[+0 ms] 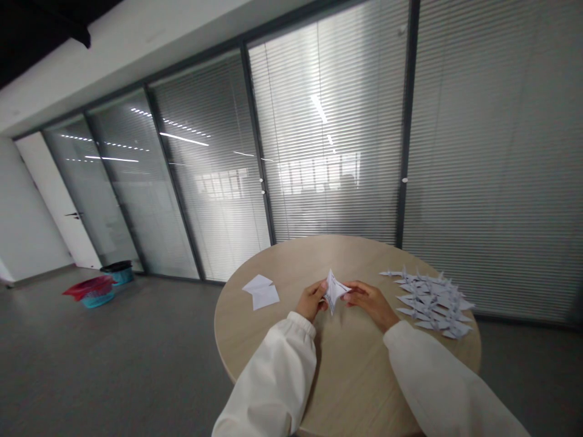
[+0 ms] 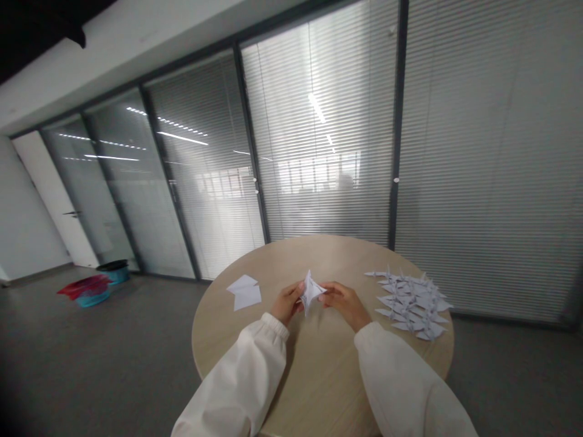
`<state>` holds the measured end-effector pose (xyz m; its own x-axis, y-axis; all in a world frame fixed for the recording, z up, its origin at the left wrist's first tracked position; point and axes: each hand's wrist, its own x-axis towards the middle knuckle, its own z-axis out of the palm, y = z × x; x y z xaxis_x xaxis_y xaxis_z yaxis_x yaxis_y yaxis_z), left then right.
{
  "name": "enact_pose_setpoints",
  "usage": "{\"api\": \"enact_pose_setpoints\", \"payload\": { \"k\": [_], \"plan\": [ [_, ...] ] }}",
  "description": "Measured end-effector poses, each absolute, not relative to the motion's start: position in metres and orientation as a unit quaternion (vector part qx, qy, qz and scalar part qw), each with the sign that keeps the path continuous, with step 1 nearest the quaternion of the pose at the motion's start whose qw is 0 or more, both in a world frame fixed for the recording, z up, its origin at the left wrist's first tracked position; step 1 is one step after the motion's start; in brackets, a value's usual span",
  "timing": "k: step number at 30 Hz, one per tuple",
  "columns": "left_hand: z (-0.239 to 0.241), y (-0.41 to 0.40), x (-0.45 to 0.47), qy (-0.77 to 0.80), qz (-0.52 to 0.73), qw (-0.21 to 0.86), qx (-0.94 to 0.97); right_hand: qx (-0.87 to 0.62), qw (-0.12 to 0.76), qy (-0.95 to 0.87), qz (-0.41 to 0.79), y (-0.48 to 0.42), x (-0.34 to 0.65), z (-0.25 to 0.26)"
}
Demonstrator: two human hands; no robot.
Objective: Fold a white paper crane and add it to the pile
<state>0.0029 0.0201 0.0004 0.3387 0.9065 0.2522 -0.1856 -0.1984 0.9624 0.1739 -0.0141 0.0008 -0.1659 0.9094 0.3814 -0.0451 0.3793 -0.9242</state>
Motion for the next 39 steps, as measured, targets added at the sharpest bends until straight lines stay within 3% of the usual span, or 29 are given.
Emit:
{"api": "enact_pose_setpoints", "payload": {
  "k": [7,26,39],
  "plan": [
    [-0.005,0.025,0.002,0.303,0.474,0.527,0.636,-0.351,0.579,-0.601,0.425,-0.013,0.174,0.001],
    [-0.011,0.025,-0.004,0.39,0.455,0.379,0.705,-0.365,0.555,-0.647,0.374,-0.01,0.172,-0.007],
    [0.003,0.022,0.001,0.311,0.529,0.539,0.576,-0.406,0.622,-0.582,0.332,-0.003,0.178,-0.009]
  ]
}}
